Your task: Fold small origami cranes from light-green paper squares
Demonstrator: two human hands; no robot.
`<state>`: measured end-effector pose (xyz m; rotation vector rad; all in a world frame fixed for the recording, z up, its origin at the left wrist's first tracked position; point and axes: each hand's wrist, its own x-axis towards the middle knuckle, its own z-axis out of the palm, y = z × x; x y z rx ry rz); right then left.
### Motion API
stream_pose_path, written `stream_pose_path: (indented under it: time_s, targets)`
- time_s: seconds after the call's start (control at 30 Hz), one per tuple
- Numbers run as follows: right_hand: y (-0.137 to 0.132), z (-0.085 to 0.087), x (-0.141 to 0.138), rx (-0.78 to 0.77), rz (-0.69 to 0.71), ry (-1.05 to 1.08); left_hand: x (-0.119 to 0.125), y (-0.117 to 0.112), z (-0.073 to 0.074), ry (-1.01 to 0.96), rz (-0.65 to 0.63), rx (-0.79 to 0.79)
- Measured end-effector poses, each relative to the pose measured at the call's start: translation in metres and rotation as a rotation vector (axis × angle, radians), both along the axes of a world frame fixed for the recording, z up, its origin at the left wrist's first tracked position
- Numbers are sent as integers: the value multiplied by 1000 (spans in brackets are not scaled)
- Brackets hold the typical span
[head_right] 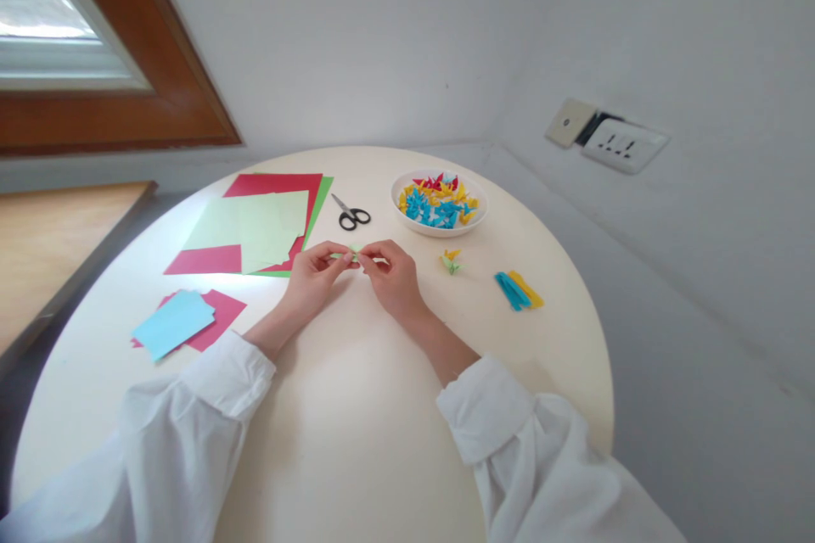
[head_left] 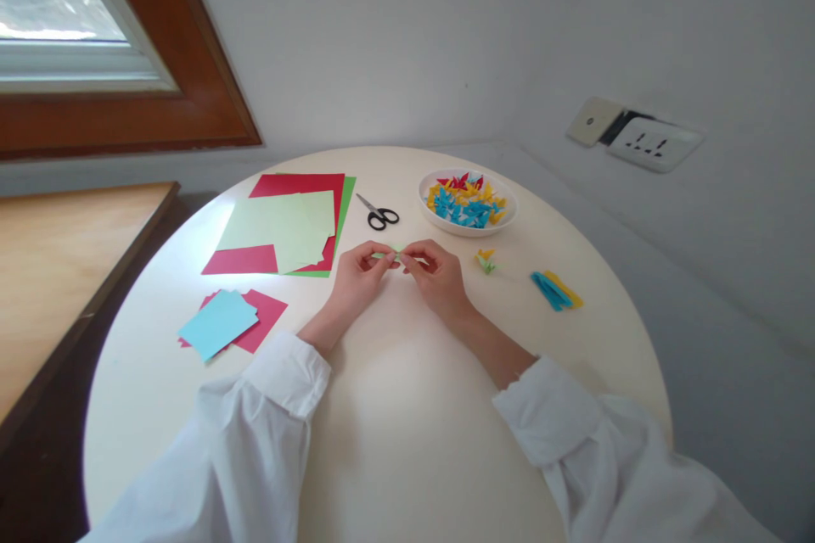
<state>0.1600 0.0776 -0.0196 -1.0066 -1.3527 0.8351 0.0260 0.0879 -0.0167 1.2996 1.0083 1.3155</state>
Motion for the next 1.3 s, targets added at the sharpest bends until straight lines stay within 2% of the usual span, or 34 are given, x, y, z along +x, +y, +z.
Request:
stream_pose_path:
  time_s: [0.23, 0.63, 1.0, 1.3]
  targets:
    - [-1, 1, -1, 69, -46, -51, 4, -2, 2, 16, 17, 27]
    - [1, 1, 0, -41, -64, 80, 6, -4, 4, 23, 52, -4]
    - [0, 1, 0, -78, -84, 91, 7, -3, 6, -30, 51, -26]
    - [1, 1, 0, -108, -100, 108, 6, -3, 3, 5, 65, -21]
